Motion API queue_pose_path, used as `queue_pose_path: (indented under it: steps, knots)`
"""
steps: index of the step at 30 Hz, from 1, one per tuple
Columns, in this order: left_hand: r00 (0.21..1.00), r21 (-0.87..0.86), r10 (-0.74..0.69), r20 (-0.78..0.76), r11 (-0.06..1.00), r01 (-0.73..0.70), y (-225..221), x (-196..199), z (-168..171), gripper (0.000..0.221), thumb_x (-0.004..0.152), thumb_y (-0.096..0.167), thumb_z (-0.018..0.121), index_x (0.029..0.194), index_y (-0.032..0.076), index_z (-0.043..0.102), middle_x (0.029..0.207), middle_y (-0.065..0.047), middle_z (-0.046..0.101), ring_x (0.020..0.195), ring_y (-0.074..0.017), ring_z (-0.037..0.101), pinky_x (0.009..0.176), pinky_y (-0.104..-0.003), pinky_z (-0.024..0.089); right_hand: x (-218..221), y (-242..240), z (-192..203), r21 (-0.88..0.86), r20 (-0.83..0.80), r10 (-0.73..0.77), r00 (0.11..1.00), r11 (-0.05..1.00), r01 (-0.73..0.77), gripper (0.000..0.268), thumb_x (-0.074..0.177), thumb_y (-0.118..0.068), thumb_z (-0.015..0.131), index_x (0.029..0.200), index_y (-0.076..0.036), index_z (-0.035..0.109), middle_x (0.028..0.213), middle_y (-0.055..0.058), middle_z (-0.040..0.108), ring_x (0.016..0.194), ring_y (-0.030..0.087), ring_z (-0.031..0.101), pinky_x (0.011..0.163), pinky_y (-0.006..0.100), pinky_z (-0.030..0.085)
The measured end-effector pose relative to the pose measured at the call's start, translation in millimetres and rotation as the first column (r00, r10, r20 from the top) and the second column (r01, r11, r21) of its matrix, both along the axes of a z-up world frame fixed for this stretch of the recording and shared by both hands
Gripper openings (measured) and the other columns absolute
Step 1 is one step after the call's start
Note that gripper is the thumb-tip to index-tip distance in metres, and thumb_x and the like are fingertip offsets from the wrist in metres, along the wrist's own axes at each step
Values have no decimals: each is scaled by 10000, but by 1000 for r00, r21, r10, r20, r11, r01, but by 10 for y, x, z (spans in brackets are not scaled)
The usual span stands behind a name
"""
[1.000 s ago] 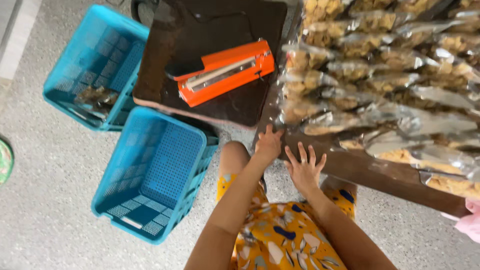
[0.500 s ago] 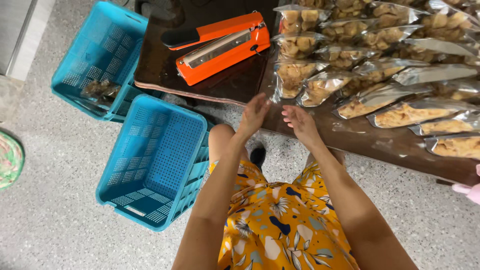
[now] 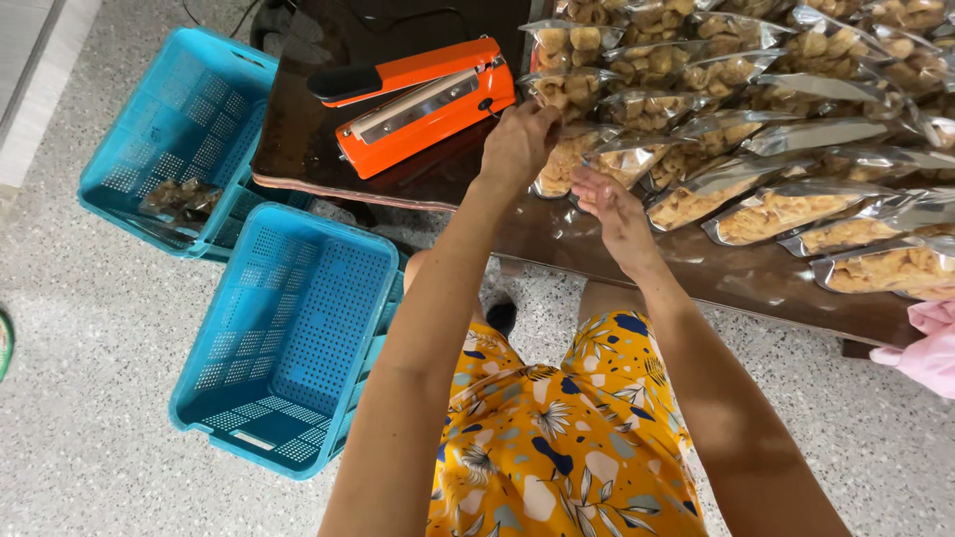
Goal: The person sits on a low stool and repeatedly picks up clear plastic bags filled with snacks from a table. They wipe the bags with a pink cloth and then use an orange handheld heat sealer to seal the top of each bag. The sealed bags are placed into a blue plastic basket on the floor.
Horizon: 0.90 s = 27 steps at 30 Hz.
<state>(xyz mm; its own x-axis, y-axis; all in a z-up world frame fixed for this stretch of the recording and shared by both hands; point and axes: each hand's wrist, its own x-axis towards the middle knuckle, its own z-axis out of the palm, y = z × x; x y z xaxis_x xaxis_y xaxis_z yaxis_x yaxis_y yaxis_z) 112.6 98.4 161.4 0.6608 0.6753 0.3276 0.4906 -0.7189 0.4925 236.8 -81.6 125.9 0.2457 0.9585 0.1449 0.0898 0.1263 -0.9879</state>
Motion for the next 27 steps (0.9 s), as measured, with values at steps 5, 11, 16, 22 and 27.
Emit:
queue_pose_path:
  steps: [5, 11, 16, 22, 27]
  knots:
    - [976, -49, -38, 217, 998, 50, -30, -470, -74, 275, 910, 62, 677, 1185, 71, 678, 1107, -181, 720, 1020, -401, 689, 856, -469, 553, -101, 33, 16, 31, 59, -95, 994, 995, 93, 573, 1080, -410, 557, 1441, 32, 513, 1432, 161, 598, 1308, 248, 585, 1103, 377, 485]
    - [983, -231, -75, 170, 966, 114, 67, -1425, 437, 213, 975, 92, 657, 1174, 28, 703, 1034, -138, 781, 961, -283, 755, 834, -394, 599, -347, 25, 67, -23, 314, -100, 944, 993, 113, 678, 994, -445, 672, 1492, -20, 496, 1476, 162, 574, 1375, 266, 554, 1134, 404, 479]
    - [983, -751, 68, 172, 654, 86, 2, -1815, 622, 402, 1022, 275, 598, 1342, 32, 612, 1168, -118, 738, 1057, -221, 739, 734, -350, 654, -517, 191, 9, -171, -84, 351, 933, 917, -361, 1032, 857, -529, 716, 1621, -76, 191, 1549, 199, 416, 1416, 307, 449, 1123, 431, 453]
    - [974, -887, 143, 174, 452, 92, -159, -1933, 179, 450, 1026, 296, 547, 1360, -5, 578, 1291, -138, 683, 1185, -227, 684, 720, -379, 681, -669, -6, -145, -344, -203, 397, 895, 826, -445, 983, 796, -371, 796, 1557, -28, 276, 1454, 208, 546, 1319, 311, 546, 1042, 436, 525]
    - [939, -931, 249, 237, 334, 146, -210, -2016, -269, 471, 1011, 270, 592, 1374, -19, 514, 1292, -123, 615, 1116, -239, 691, 735, -376, 666, -747, -131, -299, -249, -607, 304, 734, 805, -539, 883, 847, -313, 804, 1522, 7, 332, 1373, 193, 610, 1212, 281, 625, 996, 436, 547]
